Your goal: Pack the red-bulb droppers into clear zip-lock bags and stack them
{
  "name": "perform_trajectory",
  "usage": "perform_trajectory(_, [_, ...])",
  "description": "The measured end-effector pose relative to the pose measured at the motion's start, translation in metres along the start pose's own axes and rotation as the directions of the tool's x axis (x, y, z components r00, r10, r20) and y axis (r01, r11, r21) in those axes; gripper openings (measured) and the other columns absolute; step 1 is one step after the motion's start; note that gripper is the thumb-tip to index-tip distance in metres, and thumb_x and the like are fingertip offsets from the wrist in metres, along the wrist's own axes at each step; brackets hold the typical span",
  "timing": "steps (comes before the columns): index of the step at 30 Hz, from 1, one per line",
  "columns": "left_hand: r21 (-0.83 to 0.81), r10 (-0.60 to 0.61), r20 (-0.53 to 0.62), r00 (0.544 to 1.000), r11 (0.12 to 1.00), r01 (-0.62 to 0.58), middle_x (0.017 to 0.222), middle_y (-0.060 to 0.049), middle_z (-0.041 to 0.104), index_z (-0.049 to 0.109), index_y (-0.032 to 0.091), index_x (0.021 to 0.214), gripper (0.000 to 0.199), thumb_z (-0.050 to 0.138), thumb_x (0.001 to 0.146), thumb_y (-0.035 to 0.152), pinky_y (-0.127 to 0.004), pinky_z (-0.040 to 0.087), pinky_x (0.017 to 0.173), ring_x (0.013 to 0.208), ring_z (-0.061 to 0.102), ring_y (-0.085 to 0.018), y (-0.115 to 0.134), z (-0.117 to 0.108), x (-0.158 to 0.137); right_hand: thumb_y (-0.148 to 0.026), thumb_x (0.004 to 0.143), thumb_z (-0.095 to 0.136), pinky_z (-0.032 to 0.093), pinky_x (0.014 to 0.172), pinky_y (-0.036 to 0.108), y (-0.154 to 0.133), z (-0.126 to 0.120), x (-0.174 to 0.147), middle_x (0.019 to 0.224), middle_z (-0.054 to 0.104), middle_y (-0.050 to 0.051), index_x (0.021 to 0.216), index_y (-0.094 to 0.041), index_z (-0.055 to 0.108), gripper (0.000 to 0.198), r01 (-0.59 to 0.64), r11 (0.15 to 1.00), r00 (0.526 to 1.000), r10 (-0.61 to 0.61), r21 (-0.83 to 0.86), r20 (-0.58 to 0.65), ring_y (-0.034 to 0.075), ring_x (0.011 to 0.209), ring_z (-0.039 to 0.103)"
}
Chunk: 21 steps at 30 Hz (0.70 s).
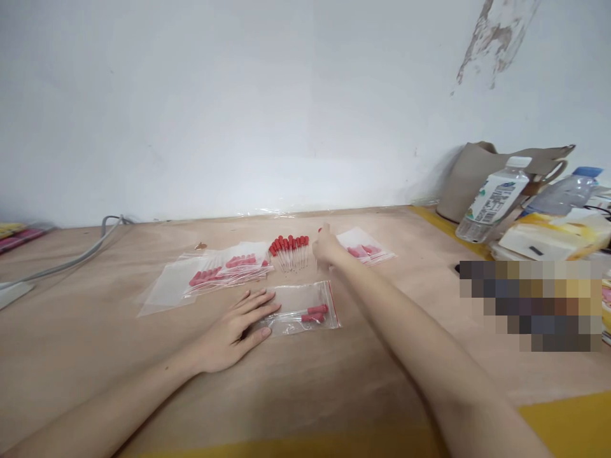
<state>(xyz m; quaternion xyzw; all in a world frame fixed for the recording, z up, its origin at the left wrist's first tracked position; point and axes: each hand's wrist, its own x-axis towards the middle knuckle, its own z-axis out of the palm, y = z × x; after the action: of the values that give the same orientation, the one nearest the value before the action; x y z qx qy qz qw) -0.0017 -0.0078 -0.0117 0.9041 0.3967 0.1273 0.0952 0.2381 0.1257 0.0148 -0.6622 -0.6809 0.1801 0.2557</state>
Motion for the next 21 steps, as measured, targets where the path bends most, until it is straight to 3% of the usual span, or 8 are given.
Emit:
perform_trajectory(2, [-0.002, 0.009, -0.009, 1.0, 1.0, -0.009, 0.142, -0.005, 0.033, 0.041, 0.028, 0.132, 0.041, 0.039, 0.093, 0.039, -0.05, 0.019, 0.108, 0.132, 0.026, -0.023, 0.0, 0.0, 0.0, -0.018, 0.079, 0.044, 0.048, 0.058, 0.028, 0.017, -0.012, -0.022, 0.069, 0.061, 0.003, 0.136, -0.008, 0.009, 0.068, 0.01, 0.98, 0.995, 0.01, 0.199, -0.096, 0.017, 0.059, 0.061])
perform_trajectory(4, [-0.008, 0.017, -0.024, 1.0, 1.0, -0.017, 0.142, -0.004, 0.034, 0.041, 0.028, 0.132, 0.041, 0.04, 0.092, 0.039, -0.05, 0.019, 0.108, 0.131, 0.028, -0.024, 0.0, 0.001, 0.0, -0.02, 0.077, 0.045, 0.047, 0.048, 0.026, 0.038, -0.019, -0.048, 0.061, 0.053, -0.005, 0.136, -0.015, 0.005, 0.071, 0.018, 0.884, 0.984, 0.067, 0.467, -0.165, 0.014, 0.046, 0.055])
perform_trajectory(6, [-0.011, 0.021, -0.035, 0.999, 1.0, -0.021, 0.141, -0.004, 0.035, 0.042, 0.028, 0.131, 0.041, 0.041, 0.092, 0.039, -0.05, 0.019, 0.108, 0.131, 0.028, -0.024, -0.001, 0.002, 0.0, -0.024, 0.073, 0.051, 0.049, 0.045, 0.027, 0.056, -0.02, -0.072, 0.06, 0.048, -0.007, 0.131, -0.019, 0.014, 0.069, 0.038, 0.773, 0.963, 0.141, 0.633, -0.23, 0.014, 0.047, 0.055])
perform_trajectory(9, [0.0, 0.021, -0.033, 0.999, 1.0, -0.021, 0.141, -0.004, 0.035, 0.042, 0.028, 0.131, 0.04, 0.041, 0.092, 0.039, -0.05, 0.019, 0.108, 0.132, 0.027, -0.024, -0.002, 0.002, 0.0, -0.027, 0.069, 0.057, 0.053, 0.05, 0.03, 0.068, -0.015, -0.096, 0.065, 0.051, -0.005, 0.117, -0.024, 0.026, 0.057, 0.026, 0.661, 0.942, 0.235, 0.75, -0.24, 0.015, 0.052, 0.058])
perform_trajectory(12, [0.013, 0.017, -0.02, 1.0, 1.0, -0.017, 0.142, -0.004, 0.033, 0.042, 0.029, 0.131, 0.041, 0.04, 0.092, 0.039, -0.05, 0.019, 0.108, 0.132, 0.026, -0.024, -0.002, 0.002, 0.0, -0.027, 0.07, 0.058, 0.056, 0.06, 0.033, 0.064, -0.009, -0.103, 0.068, 0.055, -0.004, 0.103, -0.026, 0.03, 0.043, -0.011, 0.571, 0.946, 0.273, 0.821, -0.177, 0.016, 0.058, 0.061])
perform_trajectory(17, [0.015, 0.007, -0.002, 1.0, 1.0, -0.007, 0.143, -0.004, 0.032, 0.041, 0.028, 0.132, 0.041, 0.039, 0.093, 0.039, -0.05, 0.018, 0.108, 0.132, 0.025, -0.023, -0.001, 0.001, 0.001, -0.026, 0.078, 0.052, 0.055, 0.072, 0.033, 0.055, -0.004, -0.109, 0.071, 0.057, -0.002, 0.092, -0.024, 0.037, 0.02, -0.104, 0.425, 0.975, 0.222, 0.899, 0.008, 0.014, 0.066, 0.064])
perform_trajectory(19, [0.014, 0.003, 0.0, 1.0, 1.0, -0.003, 0.143, -0.004, 0.032, 0.041, 0.028, 0.132, 0.041, 0.039, 0.093, 0.039, -0.05, 0.018, 0.108, 0.132, 0.025, -0.023, -0.001, 0.001, 0.001, -0.026, 0.078, 0.054, 0.054, 0.073, 0.031, 0.058, -0.006, -0.112, 0.074, 0.059, -0.001, 0.088, -0.022, 0.041, 0.017, -0.168, 0.421, 0.981, 0.157, 0.891, 0.111, 0.012, 0.067, 0.064])
perform_trajectory(21, [0.015, 0.003, -0.001, 1.0, 1.0, -0.003, 0.143, -0.003, 0.032, 0.041, 0.028, 0.132, 0.041, 0.039, 0.093, 0.039, -0.05, 0.017, 0.108, 0.132, 0.025, -0.023, -0.001, 0.001, 0.001, -0.028, 0.076, 0.058, 0.052, 0.072, 0.029, 0.065, -0.011, -0.115, 0.078, 0.062, 0.001, 0.084, -0.02, 0.046, 0.018, -0.202, 0.485, 0.978, 0.052, 0.851, 0.202, 0.011, 0.068, 0.062])
